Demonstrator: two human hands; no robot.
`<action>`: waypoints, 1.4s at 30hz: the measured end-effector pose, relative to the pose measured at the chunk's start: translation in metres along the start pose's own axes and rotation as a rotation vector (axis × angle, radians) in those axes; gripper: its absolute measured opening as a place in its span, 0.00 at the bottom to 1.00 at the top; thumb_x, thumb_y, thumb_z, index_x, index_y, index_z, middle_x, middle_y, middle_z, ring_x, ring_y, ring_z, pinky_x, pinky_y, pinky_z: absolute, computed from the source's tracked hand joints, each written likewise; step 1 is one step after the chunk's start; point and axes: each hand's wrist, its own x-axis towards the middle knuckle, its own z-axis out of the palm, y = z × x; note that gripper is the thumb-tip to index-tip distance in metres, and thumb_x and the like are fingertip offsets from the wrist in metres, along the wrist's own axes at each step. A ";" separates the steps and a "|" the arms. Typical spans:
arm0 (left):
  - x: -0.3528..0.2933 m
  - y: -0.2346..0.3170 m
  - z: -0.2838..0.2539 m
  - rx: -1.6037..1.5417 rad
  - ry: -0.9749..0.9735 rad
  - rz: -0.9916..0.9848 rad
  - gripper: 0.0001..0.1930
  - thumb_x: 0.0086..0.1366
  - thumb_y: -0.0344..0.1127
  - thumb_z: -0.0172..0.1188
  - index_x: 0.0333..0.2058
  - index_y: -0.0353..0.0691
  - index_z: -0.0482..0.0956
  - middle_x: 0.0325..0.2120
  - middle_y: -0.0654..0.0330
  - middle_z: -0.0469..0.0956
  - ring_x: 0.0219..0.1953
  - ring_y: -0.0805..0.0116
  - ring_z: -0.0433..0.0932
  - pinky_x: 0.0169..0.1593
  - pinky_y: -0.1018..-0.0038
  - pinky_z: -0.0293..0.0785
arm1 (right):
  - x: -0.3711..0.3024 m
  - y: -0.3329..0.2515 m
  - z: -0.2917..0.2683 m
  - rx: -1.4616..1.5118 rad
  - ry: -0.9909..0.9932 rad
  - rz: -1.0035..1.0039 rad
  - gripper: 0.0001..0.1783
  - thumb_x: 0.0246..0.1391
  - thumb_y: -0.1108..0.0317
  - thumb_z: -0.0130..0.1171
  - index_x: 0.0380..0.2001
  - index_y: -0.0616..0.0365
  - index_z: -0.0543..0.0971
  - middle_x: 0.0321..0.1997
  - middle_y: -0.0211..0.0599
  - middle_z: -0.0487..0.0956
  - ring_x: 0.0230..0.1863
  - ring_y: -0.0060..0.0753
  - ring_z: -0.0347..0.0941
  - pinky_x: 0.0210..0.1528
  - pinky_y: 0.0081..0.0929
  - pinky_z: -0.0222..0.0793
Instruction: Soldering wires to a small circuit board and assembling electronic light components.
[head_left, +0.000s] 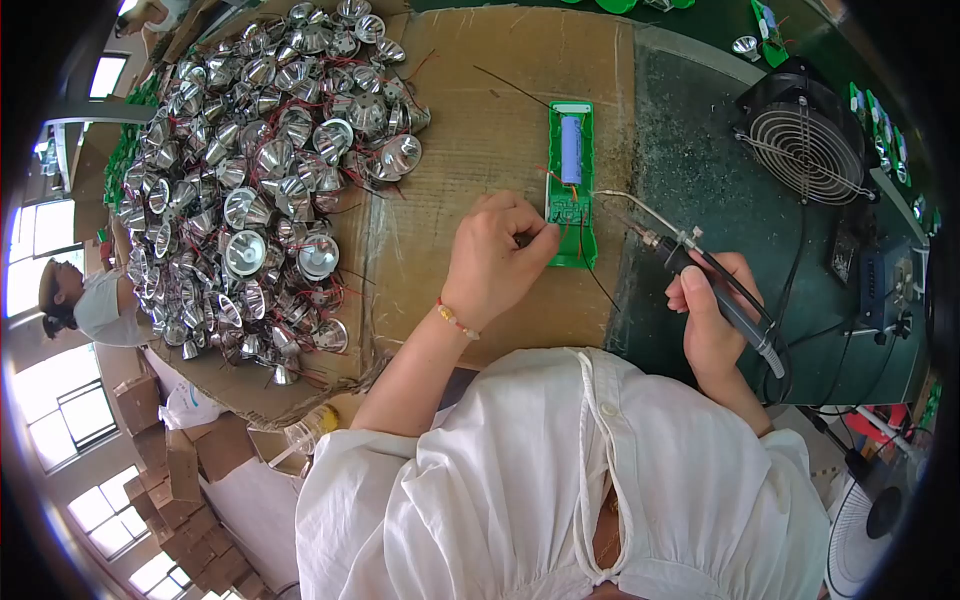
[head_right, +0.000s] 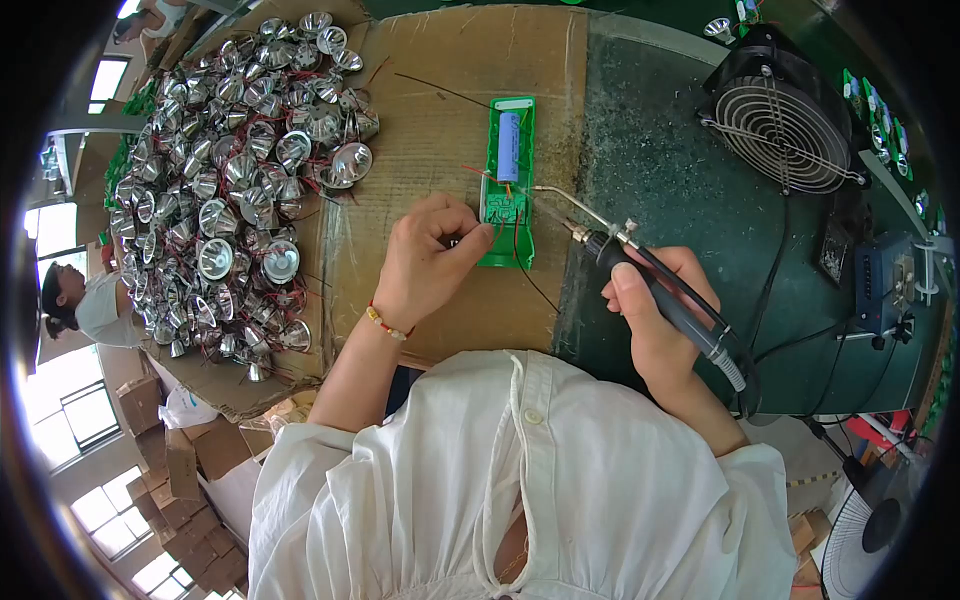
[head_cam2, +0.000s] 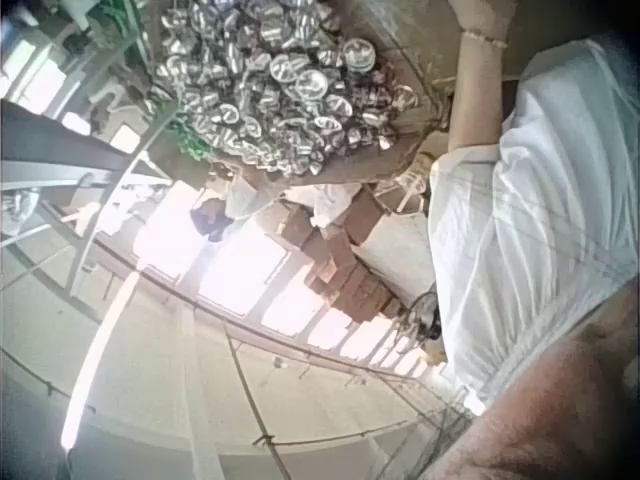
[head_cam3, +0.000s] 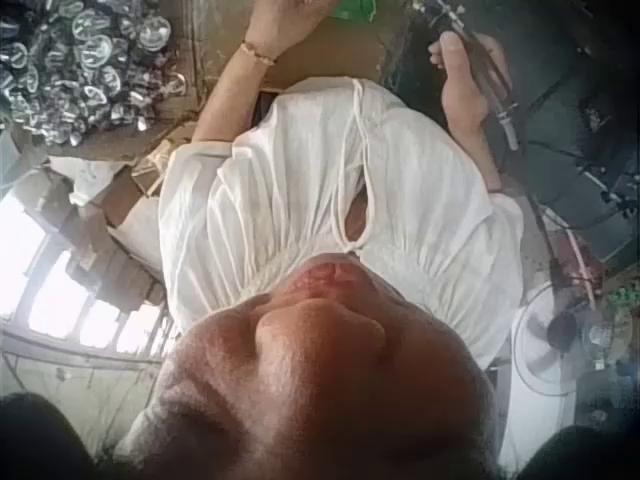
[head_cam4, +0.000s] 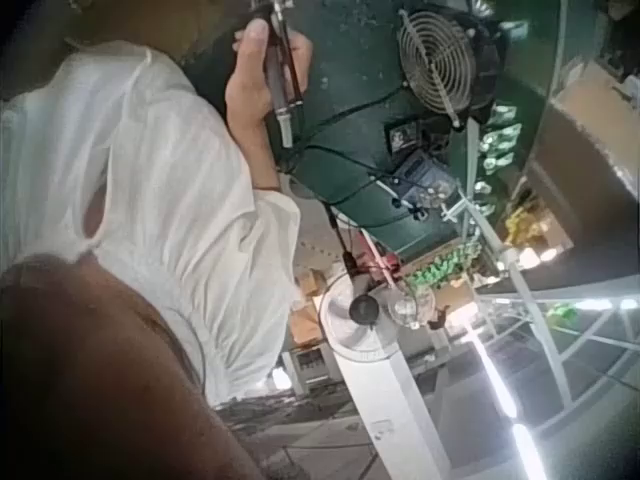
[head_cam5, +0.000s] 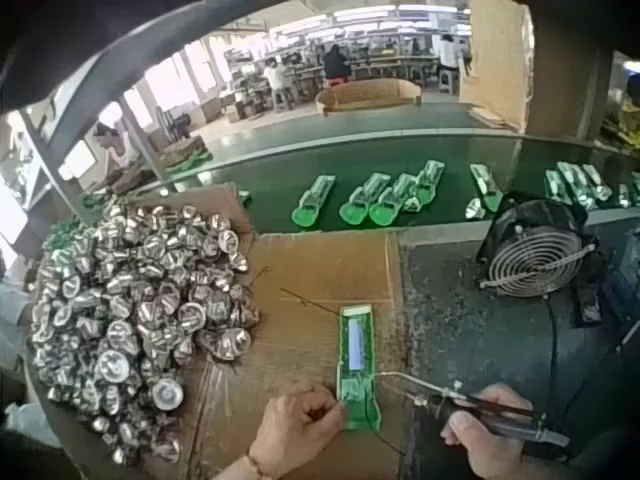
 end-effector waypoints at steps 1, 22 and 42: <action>0.001 0.001 0.000 0.001 -0.001 0.005 0.06 0.47 0.31 0.59 0.16 0.36 0.75 0.19 0.58 0.72 0.27 0.59 0.69 0.33 0.69 0.66 | 0.000 0.000 -0.002 0.002 0.007 -0.010 0.08 0.49 0.73 0.57 0.31 0.66 0.71 0.21 0.37 0.75 0.21 0.20 0.71 0.24 0.16 0.69; 0.027 0.013 -0.006 0.179 -0.247 -0.129 0.08 0.48 0.36 0.56 0.18 0.37 0.75 0.15 0.51 0.73 0.19 0.52 0.73 0.25 0.66 0.70 | 0.009 0.020 -0.041 0.053 0.079 0.125 0.08 0.49 0.71 0.57 0.30 0.64 0.71 0.22 0.36 0.76 0.23 0.19 0.71 0.25 0.16 0.67; 0.343 0.038 0.063 0.741 -0.147 0.368 0.22 0.48 0.55 0.61 0.41 0.54 0.75 0.60 0.55 0.48 0.60 0.51 0.52 0.54 0.52 0.59 | 0.016 0.025 -0.048 -0.167 0.065 0.030 0.09 0.43 0.70 0.63 0.28 0.60 0.74 0.19 0.29 0.75 0.20 0.14 0.69 0.23 0.15 0.65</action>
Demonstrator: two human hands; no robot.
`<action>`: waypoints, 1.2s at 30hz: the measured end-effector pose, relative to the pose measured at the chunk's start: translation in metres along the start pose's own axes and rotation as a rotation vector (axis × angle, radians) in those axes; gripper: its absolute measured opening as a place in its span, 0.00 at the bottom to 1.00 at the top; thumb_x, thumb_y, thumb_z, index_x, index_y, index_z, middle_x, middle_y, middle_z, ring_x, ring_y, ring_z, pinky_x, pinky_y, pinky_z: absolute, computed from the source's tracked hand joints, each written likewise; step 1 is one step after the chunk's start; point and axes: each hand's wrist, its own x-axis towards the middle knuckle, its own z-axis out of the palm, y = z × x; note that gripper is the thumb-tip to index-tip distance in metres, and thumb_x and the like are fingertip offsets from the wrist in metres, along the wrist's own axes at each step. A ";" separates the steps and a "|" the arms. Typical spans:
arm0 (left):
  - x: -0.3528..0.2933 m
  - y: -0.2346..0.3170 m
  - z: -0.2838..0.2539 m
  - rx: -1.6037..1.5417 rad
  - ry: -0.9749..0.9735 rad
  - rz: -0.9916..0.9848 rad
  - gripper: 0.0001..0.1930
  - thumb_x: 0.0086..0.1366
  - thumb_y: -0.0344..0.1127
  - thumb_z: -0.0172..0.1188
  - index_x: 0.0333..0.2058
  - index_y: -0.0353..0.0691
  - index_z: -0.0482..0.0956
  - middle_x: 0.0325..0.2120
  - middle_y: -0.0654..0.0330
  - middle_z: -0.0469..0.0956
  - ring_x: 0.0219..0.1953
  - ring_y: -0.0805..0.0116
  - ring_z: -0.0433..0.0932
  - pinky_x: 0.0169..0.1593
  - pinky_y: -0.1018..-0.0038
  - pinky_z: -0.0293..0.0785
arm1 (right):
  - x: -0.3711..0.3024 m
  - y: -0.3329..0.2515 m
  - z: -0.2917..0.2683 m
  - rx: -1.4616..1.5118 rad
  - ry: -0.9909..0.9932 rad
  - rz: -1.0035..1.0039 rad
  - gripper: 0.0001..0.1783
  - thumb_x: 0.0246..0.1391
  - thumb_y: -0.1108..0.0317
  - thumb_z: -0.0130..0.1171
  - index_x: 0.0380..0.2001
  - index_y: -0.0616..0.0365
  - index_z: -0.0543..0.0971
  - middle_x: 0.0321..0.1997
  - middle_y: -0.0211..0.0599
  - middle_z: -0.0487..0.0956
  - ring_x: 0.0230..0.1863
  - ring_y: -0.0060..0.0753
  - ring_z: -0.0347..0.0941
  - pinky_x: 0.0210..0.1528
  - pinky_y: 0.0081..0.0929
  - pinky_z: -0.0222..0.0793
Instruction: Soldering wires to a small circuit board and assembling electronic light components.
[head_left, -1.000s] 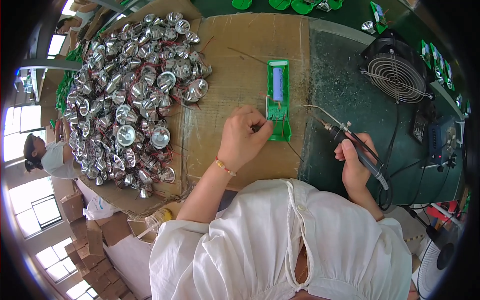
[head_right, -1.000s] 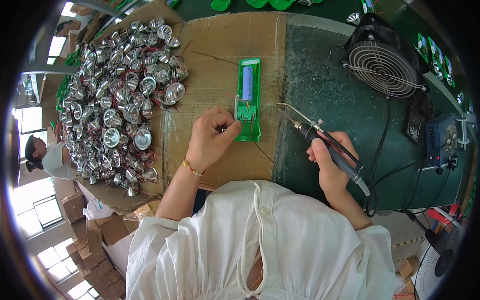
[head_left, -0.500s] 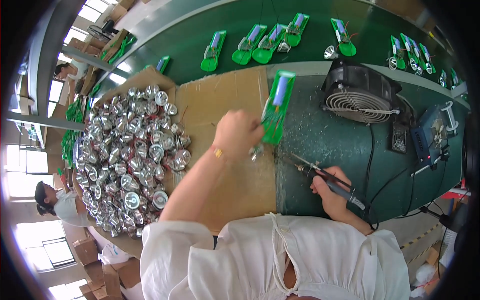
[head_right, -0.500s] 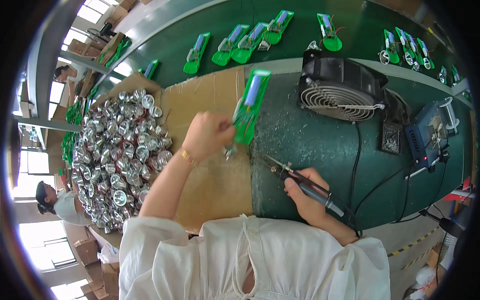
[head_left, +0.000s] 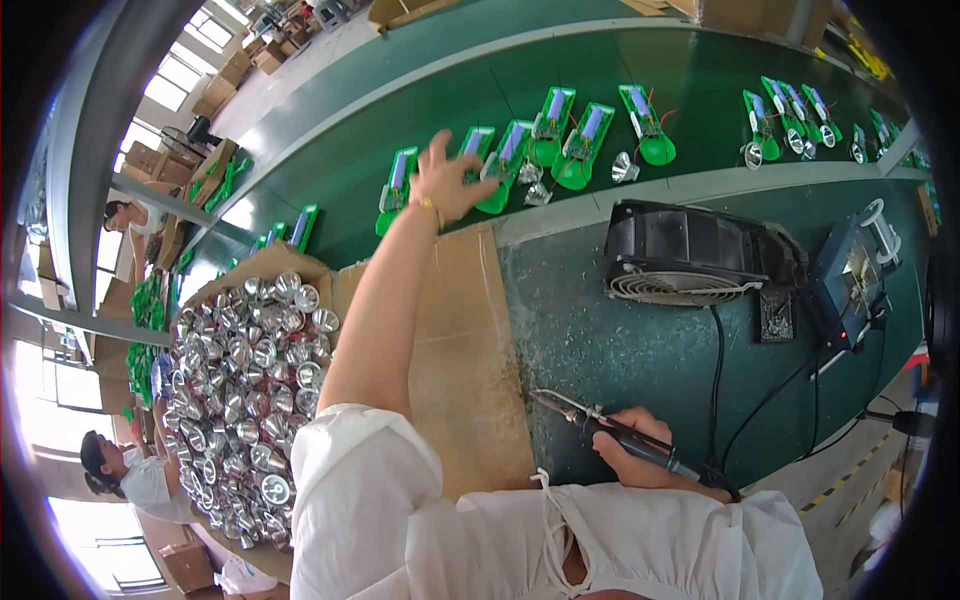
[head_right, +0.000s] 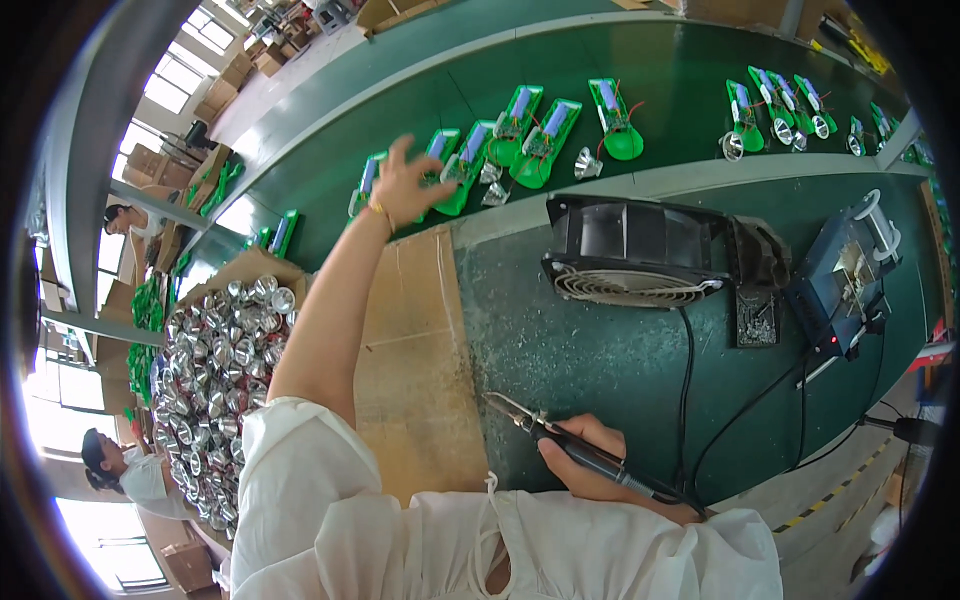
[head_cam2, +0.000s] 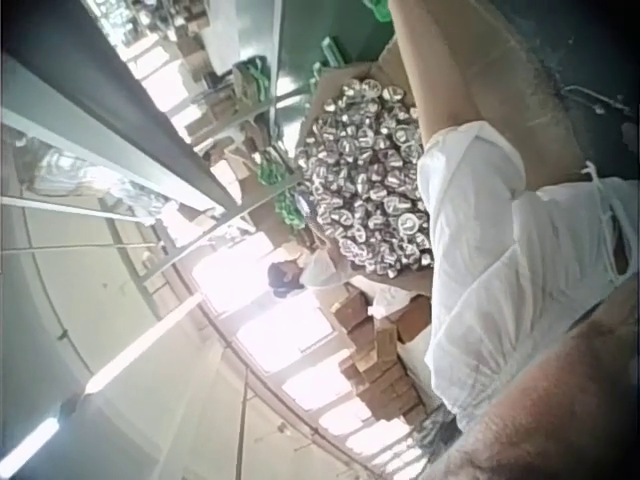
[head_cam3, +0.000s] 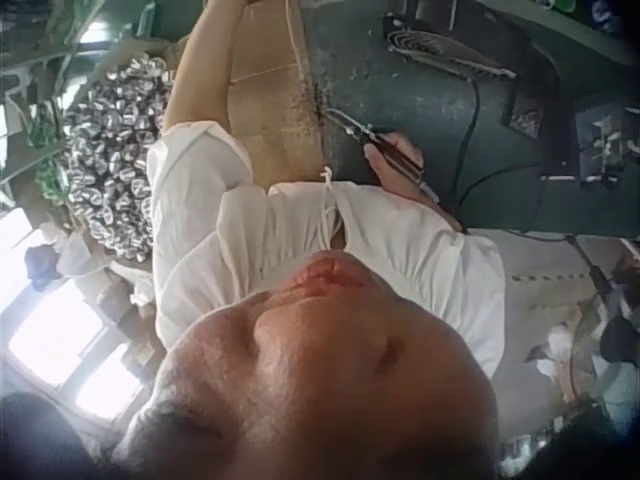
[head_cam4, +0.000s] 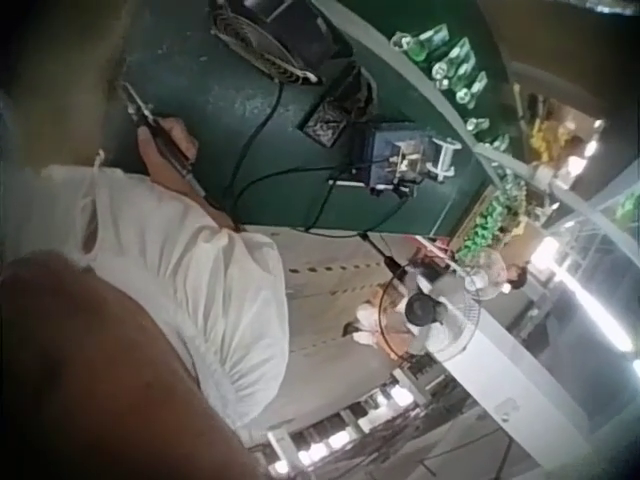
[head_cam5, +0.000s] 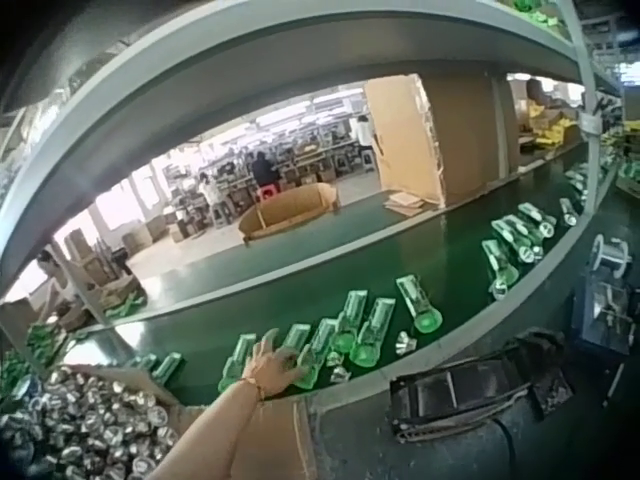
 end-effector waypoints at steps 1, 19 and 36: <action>-0.007 -0.014 0.015 0.005 0.013 0.080 0.20 0.50 0.54 0.59 0.41 0.54 0.76 0.60 0.55 0.49 0.58 0.49 0.54 0.54 0.54 0.60 | -0.001 0.001 0.001 0.022 0.004 -0.017 0.09 0.43 0.70 0.63 0.28 0.60 0.74 0.19 0.30 0.75 0.20 0.14 0.69 0.23 0.15 0.64; -0.312 0.034 -0.051 -0.153 0.359 -0.208 0.05 0.45 0.34 0.61 0.19 0.39 0.78 0.53 0.48 0.63 0.56 0.43 0.57 0.57 0.55 0.52 | -0.005 0.007 0.010 0.191 0.025 0.002 0.08 0.47 0.70 0.59 0.27 0.61 0.71 0.20 0.33 0.76 0.21 0.17 0.71 0.23 0.18 0.67; -0.429 0.009 -0.012 0.206 0.293 -0.378 0.30 0.53 0.41 0.55 0.55 0.40 0.61 0.50 0.51 0.64 0.54 0.56 0.61 0.55 0.53 0.51 | -0.008 0.003 0.015 0.228 0.050 -0.070 0.07 0.48 0.72 0.58 0.26 0.62 0.71 0.19 0.35 0.75 0.19 0.19 0.69 0.21 0.17 0.65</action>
